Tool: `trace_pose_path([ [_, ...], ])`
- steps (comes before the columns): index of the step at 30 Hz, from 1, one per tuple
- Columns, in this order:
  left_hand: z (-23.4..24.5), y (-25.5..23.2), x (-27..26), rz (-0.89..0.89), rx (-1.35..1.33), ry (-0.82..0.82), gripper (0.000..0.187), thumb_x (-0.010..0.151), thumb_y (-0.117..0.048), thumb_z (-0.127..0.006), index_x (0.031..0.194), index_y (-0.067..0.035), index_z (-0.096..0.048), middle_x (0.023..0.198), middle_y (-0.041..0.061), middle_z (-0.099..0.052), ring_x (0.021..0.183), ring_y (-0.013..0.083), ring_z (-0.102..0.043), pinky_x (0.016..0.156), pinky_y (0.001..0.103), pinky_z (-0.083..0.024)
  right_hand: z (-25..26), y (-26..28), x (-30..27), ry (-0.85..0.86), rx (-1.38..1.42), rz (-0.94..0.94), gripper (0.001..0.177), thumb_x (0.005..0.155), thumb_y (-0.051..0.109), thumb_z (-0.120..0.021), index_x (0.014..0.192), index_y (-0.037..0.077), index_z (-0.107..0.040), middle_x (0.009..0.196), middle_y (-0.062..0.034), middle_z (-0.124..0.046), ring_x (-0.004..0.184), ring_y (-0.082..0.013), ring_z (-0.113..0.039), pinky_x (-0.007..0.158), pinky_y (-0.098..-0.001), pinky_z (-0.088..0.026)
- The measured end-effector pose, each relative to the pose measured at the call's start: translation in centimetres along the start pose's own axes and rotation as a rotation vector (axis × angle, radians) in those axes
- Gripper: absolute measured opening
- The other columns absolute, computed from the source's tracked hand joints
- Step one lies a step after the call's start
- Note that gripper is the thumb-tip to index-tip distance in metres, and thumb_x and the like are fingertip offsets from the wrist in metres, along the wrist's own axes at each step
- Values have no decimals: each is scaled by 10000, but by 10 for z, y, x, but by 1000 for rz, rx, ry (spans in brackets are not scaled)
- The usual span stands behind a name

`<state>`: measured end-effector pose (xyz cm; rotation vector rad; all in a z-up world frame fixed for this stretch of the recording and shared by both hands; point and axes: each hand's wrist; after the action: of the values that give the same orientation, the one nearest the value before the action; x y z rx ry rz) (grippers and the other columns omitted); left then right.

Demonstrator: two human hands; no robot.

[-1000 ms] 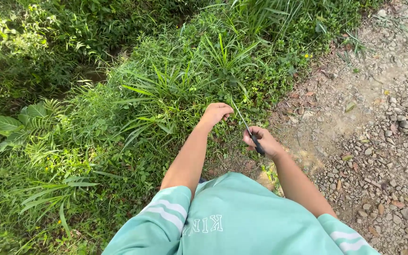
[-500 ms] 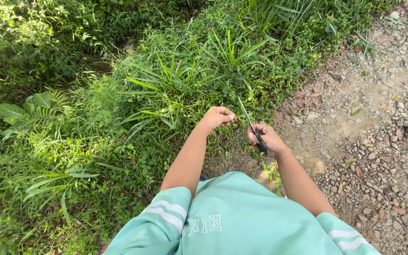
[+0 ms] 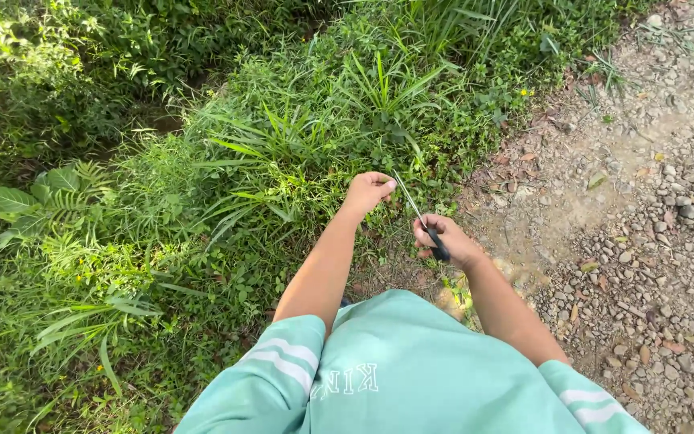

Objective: Cutting grass and weeds using a pair of scissors.

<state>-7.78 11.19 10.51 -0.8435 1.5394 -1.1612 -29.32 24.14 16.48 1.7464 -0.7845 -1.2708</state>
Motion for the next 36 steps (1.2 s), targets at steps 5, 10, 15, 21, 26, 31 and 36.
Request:
trace_pose_path([
  [5,-19,1,1,18,34,96,213,902,-137,-767,1053,11,-738,815,44,-748,680,105,-685,664,262,-571,7,7,2,2,20,5,206,893,252,-776,969,124,-634,847,48,-612,772,-94,-631,636,-297,-587],
  [10,-27,13,13,38,71,-6,258,898,-125,-770,1100,30,-729,900,91,-762,732,151,-696,712,316,-573,29,-4,-8,-60,121,27,229,856,232,-805,973,117,-644,796,20,-622,665,-109,-616,546,-289,-560],
  [15,-34,-35,-8,54,249,-153,526,857,-90,-787,1344,-46,-593,1304,164,-553,1116,247,-619,956,376,-519,61,-19,-30,-226,152,5,300,799,201,-833,1001,115,-629,807,29,-622,695,-98,-626,586,-295,-584],
  [21,-47,0,25,2,321,-261,826,738,-45,-864,1471,-43,-482,1497,275,-299,1290,386,-497,1017,437,-499,115,-54,-50,-339,-164,-50,570,685,90,-931,1183,68,-655,843,-12,-568,703,-128,-533,587,-276,-478],
  [26,-78,25,23,211,-53,-209,567,866,-175,-717,1382,38,-616,1200,254,-735,1053,443,-740,893,508,-585,128,-49,-71,-306,-114,-7,763,605,20,-899,1300,101,-593,893,-10,-578,736,-119,-566,597,-282,-521],
  [31,-92,41,42,-87,457,-249,755,661,-148,-867,1350,-11,-591,1335,226,-619,1219,386,-602,990,462,-493,153,-61,-56,-398,58,-21,644,736,84,-863,1312,49,-576,1020,-30,-642,855,-135,-649,677,-272,-554],
  [36,-95,65,86,-143,625,-209,692,732,-260,-896,1331,-32,-635,1403,250,-554,1319,403,-504,1070,464,-414,163,-51,-34,-415,311,36,540,816,105,-829,1287,-2,-589,1083,-79,-667,945,-183,-692,796,-319,-622],
])
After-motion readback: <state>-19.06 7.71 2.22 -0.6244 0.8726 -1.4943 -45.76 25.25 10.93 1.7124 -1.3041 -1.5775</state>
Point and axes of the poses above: each hand's wrist, its own x-axis towards the middle knuckle, its own z-axis out of the back of the hand, y = z × x
